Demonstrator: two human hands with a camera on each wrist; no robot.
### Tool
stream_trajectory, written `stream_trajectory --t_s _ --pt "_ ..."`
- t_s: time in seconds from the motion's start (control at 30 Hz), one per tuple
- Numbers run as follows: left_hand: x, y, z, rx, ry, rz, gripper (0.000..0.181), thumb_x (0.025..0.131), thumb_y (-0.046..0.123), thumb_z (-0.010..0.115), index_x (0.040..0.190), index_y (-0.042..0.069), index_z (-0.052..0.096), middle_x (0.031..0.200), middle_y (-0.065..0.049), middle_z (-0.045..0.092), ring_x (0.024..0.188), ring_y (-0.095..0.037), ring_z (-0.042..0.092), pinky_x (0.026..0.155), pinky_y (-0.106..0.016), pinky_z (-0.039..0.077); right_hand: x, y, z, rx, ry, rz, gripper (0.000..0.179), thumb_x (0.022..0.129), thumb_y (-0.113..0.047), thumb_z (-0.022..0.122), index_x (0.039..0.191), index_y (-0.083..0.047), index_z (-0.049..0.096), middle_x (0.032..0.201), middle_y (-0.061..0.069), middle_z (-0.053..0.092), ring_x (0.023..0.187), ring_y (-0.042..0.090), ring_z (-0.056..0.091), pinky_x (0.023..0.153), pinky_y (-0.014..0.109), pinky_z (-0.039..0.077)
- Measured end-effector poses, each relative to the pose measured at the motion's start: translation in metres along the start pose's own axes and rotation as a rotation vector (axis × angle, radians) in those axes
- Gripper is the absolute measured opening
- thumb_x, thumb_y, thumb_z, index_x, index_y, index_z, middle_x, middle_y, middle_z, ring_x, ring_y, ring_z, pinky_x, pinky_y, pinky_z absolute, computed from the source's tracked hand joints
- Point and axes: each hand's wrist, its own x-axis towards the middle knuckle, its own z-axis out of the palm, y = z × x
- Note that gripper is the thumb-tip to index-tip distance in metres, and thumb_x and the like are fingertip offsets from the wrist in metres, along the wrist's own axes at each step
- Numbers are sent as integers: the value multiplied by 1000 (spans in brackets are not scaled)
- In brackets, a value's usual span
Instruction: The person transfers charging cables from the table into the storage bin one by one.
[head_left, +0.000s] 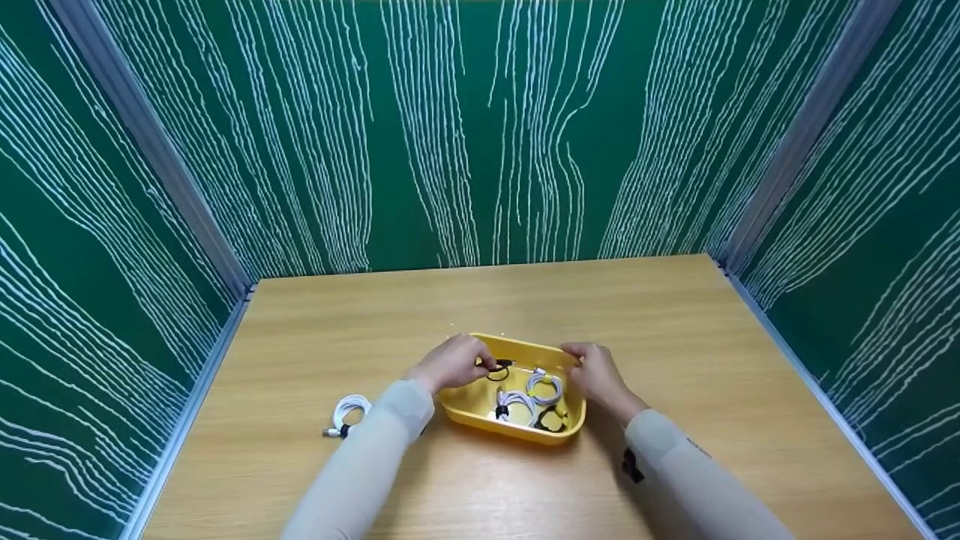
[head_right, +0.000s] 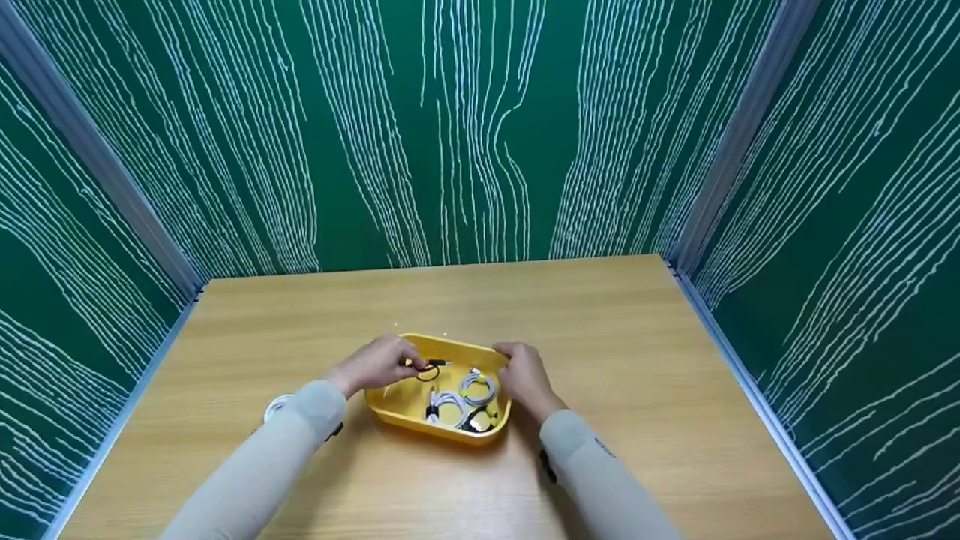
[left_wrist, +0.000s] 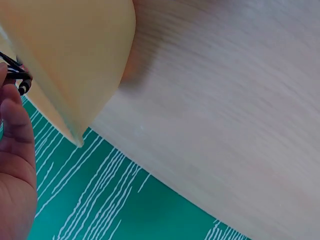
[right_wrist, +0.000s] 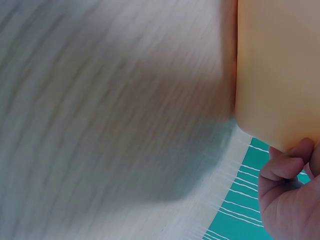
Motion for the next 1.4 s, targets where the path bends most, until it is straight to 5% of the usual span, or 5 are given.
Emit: stream_trajectory --t_s 0.5,1.07,1.27,1.4 --pt "12 2 16 -57 -16 -67 20 100 3 72 110 12 87 110 -2 82 99 -13 66 104 -35 59 -2 1 1 -24 19 -36 45 89 14 59 132 9 72 127 28 75 124 39 69 107 56 57" --pt "23 5 32 -8 48 -46 25 95 -1 71 108 13 87 108 -2 84 102 -18 74 98 -32 60 -2 -1 -1 -7 26 -19 43 90 14 59 129 7 75 126 27 76 127 42 68 111 57 54" --pt "29 4 37 25 66 -18 20 94 1 74 99 13 88 99 0 83 85 -12 63 84 -30 57 -1 1 0 -16 46 -50 43 87 15 59 125 7 77 121 26 78 118 38 71 104 54 58" --pt "30 4 39 17 55 -19 18 94 1 75 98 13 88 99 -1 83 85 -13 62 85 -31 57 -1 2 1 -27 61 -70 43 84 15 59 122 7 78 117 25 79 110 34 71 97 49 59"
